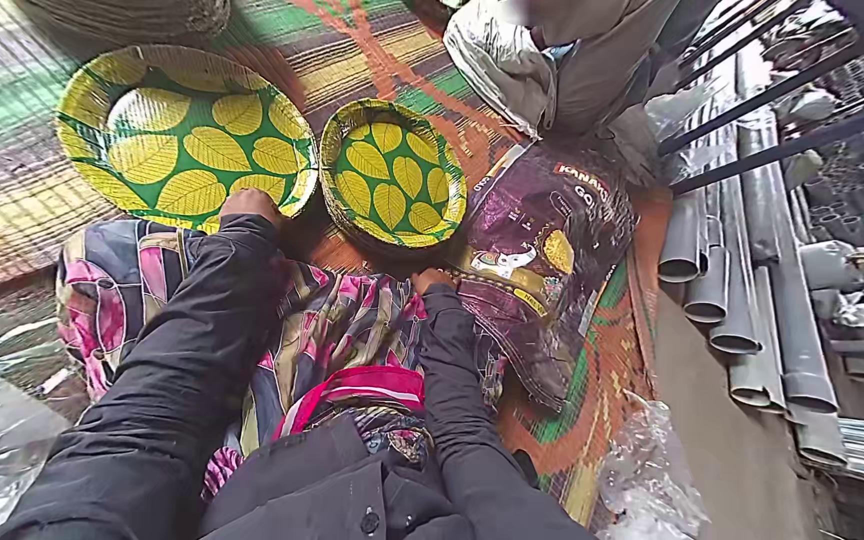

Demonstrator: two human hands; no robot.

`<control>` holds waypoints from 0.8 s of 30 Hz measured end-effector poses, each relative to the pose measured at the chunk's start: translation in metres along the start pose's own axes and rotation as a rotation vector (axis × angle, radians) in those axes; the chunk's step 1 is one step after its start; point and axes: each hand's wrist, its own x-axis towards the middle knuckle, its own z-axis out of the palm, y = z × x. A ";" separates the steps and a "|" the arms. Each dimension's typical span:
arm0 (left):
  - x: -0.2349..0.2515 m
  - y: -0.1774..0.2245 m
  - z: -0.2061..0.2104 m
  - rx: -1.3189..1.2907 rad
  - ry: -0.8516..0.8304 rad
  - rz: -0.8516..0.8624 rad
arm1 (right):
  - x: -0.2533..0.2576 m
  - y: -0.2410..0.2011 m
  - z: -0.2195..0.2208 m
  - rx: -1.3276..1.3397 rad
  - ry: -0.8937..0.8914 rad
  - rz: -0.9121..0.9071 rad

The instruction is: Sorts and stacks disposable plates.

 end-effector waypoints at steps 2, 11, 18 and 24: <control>-0.003 0.003 -0.001 0.018 -0.021 0.006 | -0.013 -0.010 -0.020 -0.044 -0.152 0.011; -0.013 0.014 -0.006 0.069 -0.023 -0.004 | 0.007 0.002 -0.004 -0.007 0.083 -0.003; -0.025 0.030 -0.010 0.083 -0.028 0.013 | -0.019 0.003 0.002 0.273 0.506 -0.185; -0.033 0.025 0.001 0.043 1.192 0.485 | -0.057 -0.038 -0.036 0.234 1.143 -0.675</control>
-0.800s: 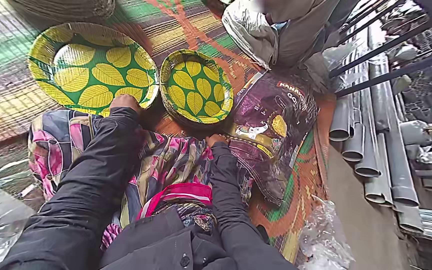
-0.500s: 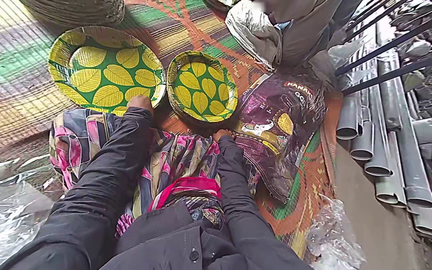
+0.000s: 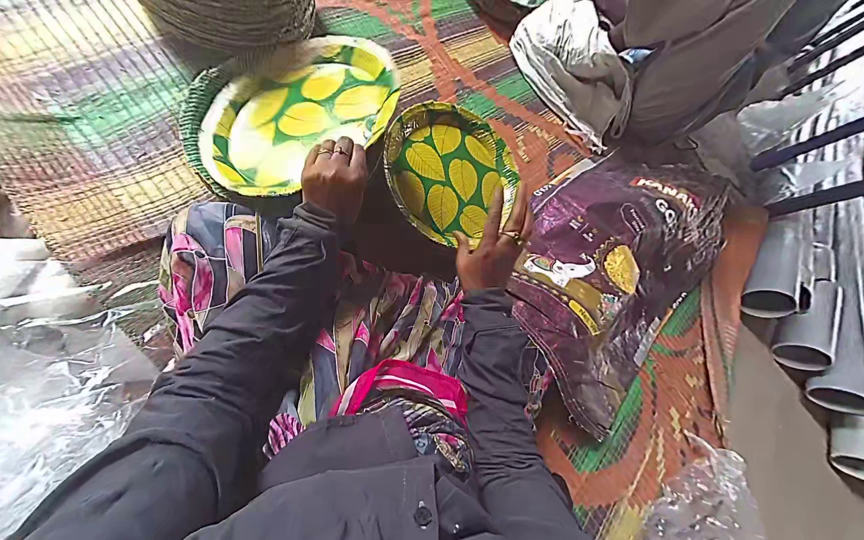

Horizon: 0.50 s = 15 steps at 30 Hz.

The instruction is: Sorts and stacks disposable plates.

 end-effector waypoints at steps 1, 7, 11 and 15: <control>0.004 0.005 -0.013 -0.024 0.231 0.072 | 0.011 -0.013 -0.006 0.028 0.087 -0.128; -0.006 0.035 -0.080 -0.402 0.404 0.482 | 0.068 -0.050 -0.058 0.131 0.303 -0.618; -0.005 0.019 -0.036 -0.425 0.259 0.424 | 0.059 -0.031 -0.044 -0.065 0.189 -0.537; 0.004 -0.002 -0.008 -0.381 -0.273 -0.074 | 0.038 0.001 0.010 -0.196 -0.059 -0.201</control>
